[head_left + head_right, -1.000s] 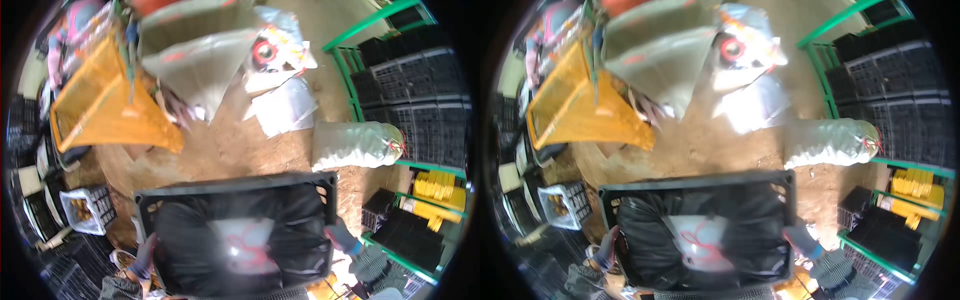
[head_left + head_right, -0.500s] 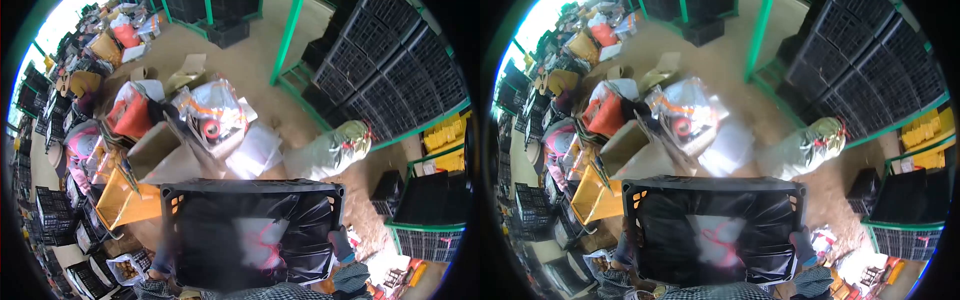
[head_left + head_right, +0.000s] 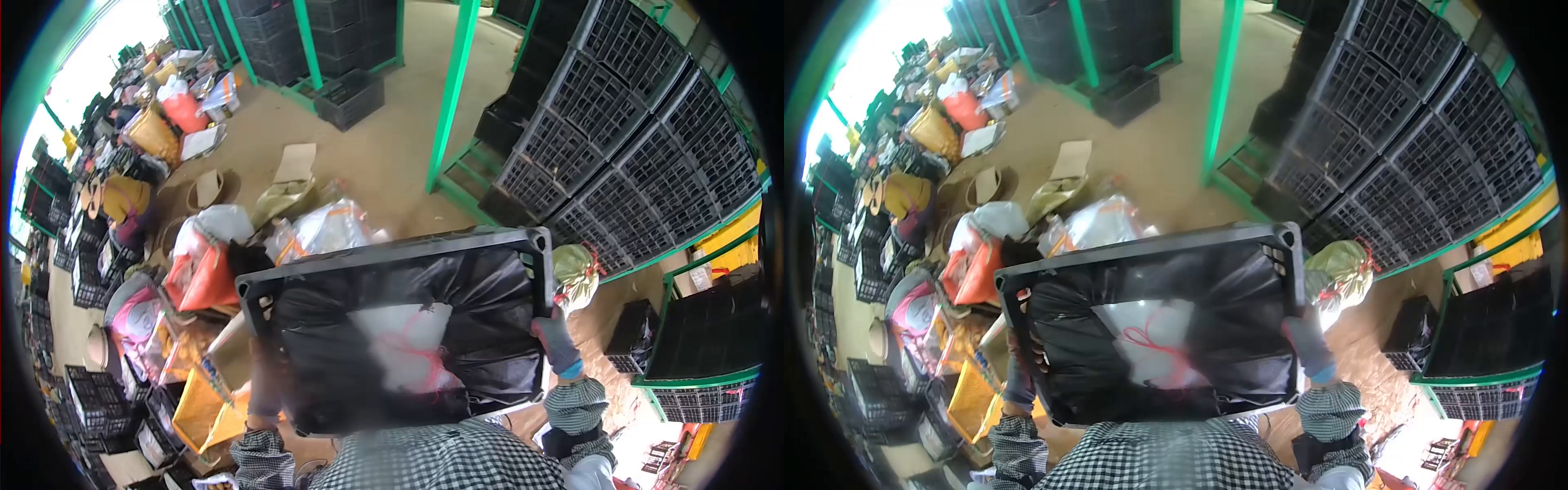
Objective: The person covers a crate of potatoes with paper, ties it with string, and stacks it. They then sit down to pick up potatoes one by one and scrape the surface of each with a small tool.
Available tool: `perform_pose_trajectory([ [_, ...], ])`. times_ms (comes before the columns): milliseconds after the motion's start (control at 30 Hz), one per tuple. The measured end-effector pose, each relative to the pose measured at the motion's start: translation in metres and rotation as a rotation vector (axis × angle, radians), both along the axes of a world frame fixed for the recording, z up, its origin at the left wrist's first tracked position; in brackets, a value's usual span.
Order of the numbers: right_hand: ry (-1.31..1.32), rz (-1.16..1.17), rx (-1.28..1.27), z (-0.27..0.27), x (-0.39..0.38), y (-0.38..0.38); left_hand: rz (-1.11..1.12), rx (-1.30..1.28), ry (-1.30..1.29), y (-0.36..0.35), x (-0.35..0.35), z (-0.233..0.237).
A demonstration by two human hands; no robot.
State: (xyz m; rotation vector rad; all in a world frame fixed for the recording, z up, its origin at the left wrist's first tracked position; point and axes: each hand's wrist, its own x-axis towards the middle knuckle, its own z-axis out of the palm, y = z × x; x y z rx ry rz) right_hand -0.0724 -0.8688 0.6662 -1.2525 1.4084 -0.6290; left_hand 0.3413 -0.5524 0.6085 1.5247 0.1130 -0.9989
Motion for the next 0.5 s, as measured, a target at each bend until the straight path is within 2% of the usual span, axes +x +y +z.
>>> perform_pose_trajectory([
  [33, -0.035, -0.054, -0.007, -0.030, -0.001, -0.029, 0.010, -0.018, -0.039, -0.026, 0.008, -0.006],
  [133, -0.093, 0.072, 0.025, -0.058, 0.035, -0.126, 0.054, -0.001, -0.178, -0.113, 0.023, -0.016],
  [167, -0.080, 0.110, 0.007, -0.062, 0.051, -0.165, 0.047, -0.004, -0.189, -0.140, 0.035, -0.032],
  [200, -0.182, 0.161, 0.007, -0.082, 0.061, -0.214, 0.044, -0.011, -0.209, -0.165, 0.052, -0.055],
  [233, -0.155, 0.179, -0.001, -0.085, 0.073, -0.265, 0.044, -0.017, -0.232, -0.195, 0.061, -0.077],
  [267, -0.135, 0.205, -0.001, -0.083, 0.092, -0.317, 0.215, 0.024, -0.272, -0.228, 0.052, -0.100],
  [300, -0.118, 0.223, 0.023, -0.079, 0.112, -0.358, 0.232, 0.026, -0.058, -0.255, 0.057, -0.090],
  [333, -0.010, 0.338, 0.005, -0.050, 0.134, -0.404, 0.232, 0.004, -0.155, -0.268, 0.059, -0.114],
  [367, -0.015, 0.350, -0.005, -0.031, 0.163, -0.443, 0.302, -0.091, -0.115, -0.292, 0.051, -0.100],
  [433, -0.044, 0.468, 0.037, -0.020, 0.196, -0.514, 0.328, -0.008, -0.049, -0.389, 0.032, 0.000],
  [467, 0.044, 0.527, -0.041, -0.041, 0.212, -0.548, 0.200, -0.042, -0.095, -0.366, 0.051, -0.045],
  [500, 0.140, 0.576, -0.112, -0.087, 0.224, -0.584, 0.257, -0.248, 0.029, -0.352, 0.058, -0.074],
])
